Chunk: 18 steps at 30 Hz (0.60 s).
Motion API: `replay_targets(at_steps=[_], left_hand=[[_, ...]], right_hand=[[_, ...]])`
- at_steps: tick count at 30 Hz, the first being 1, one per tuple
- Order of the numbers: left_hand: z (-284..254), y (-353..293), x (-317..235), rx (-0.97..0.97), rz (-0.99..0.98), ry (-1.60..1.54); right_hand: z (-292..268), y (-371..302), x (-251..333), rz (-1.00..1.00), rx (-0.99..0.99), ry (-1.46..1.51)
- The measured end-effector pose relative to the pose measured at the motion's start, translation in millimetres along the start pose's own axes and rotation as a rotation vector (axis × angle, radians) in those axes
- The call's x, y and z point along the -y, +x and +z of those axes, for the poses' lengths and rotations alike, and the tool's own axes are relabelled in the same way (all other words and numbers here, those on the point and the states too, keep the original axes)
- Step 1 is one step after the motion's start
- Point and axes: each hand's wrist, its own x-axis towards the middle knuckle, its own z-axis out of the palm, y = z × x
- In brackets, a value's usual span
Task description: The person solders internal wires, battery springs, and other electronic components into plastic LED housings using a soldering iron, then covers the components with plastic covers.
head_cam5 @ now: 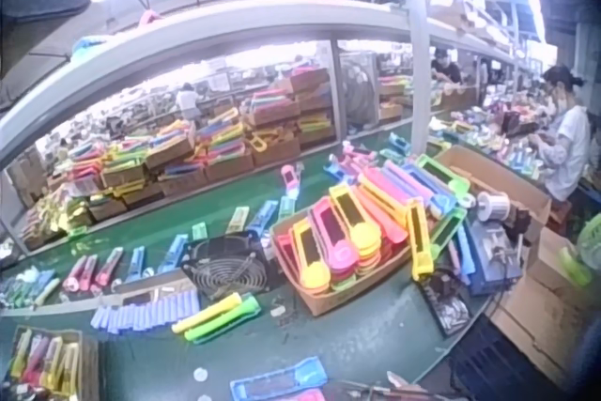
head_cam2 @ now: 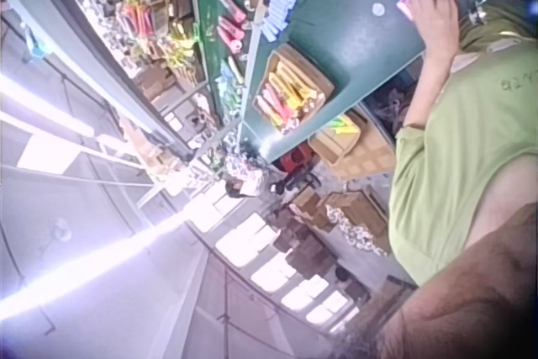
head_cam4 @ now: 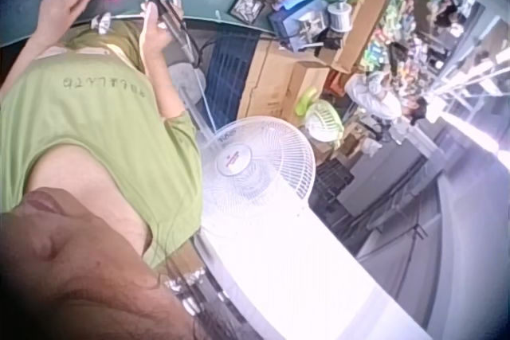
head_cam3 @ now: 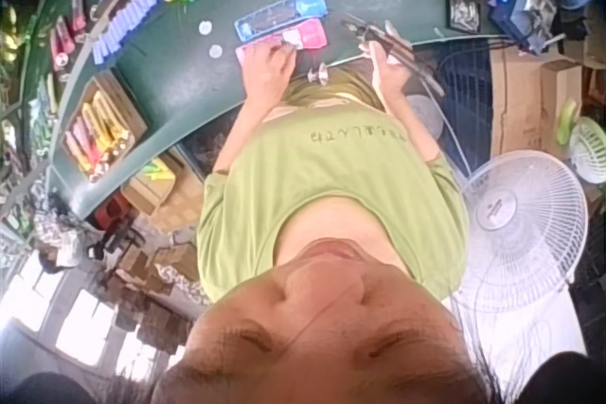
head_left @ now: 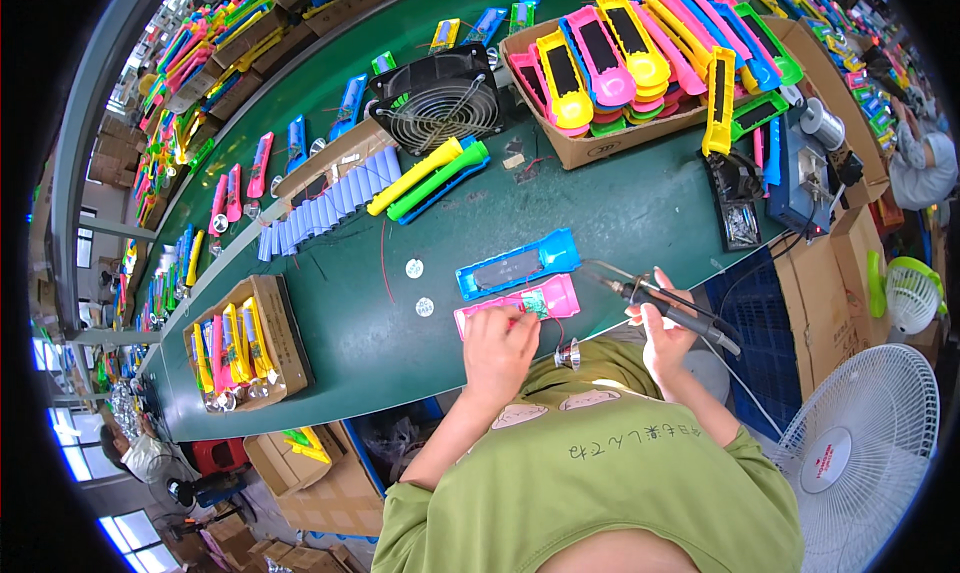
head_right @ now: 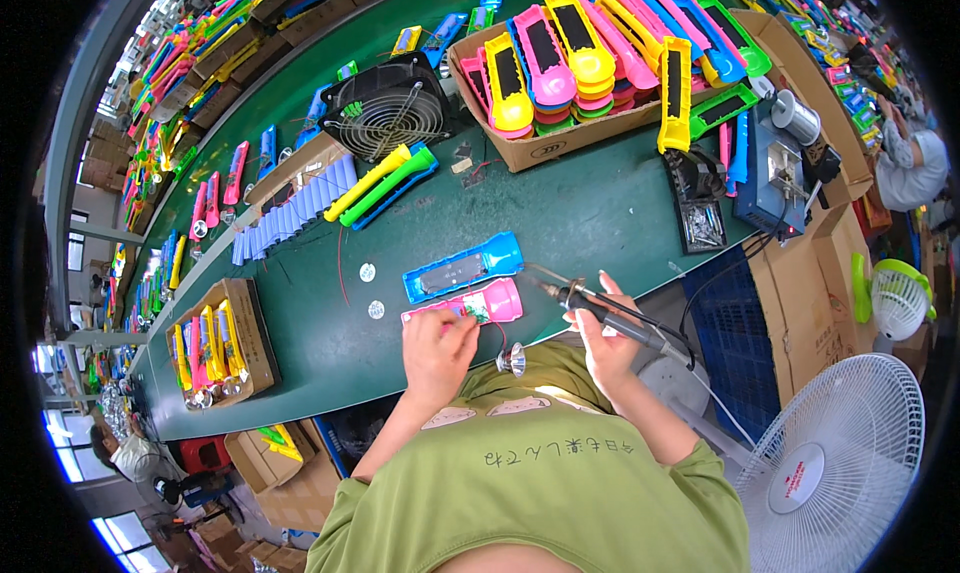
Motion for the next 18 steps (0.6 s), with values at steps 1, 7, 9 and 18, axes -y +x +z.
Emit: replay_targets(at_steps=[1,7,9,18], left_hand=[[-3.0,4.6,2.7,-0.031,-0.056,-0.037],[-2.8,42.3,67.9,0.160,-0.378,0.106],[-2.3,46.0,76.1,0.301,-0.426,0.122],[-8.7,-28.5,44.7,-0.144,-0.135,-0.175]], right_hand=[[-1.6,3.0,-1.8,-0.035,-0.046,-0.025],[-22.5,18.9,-5.6,-0.060,-0.097,-0.103],[-30.9,29.1,-9.2,-0.224,-0.035,-0.272],[-52.3,54.9,-20.3,-0.338,-0.078,-0.501]])
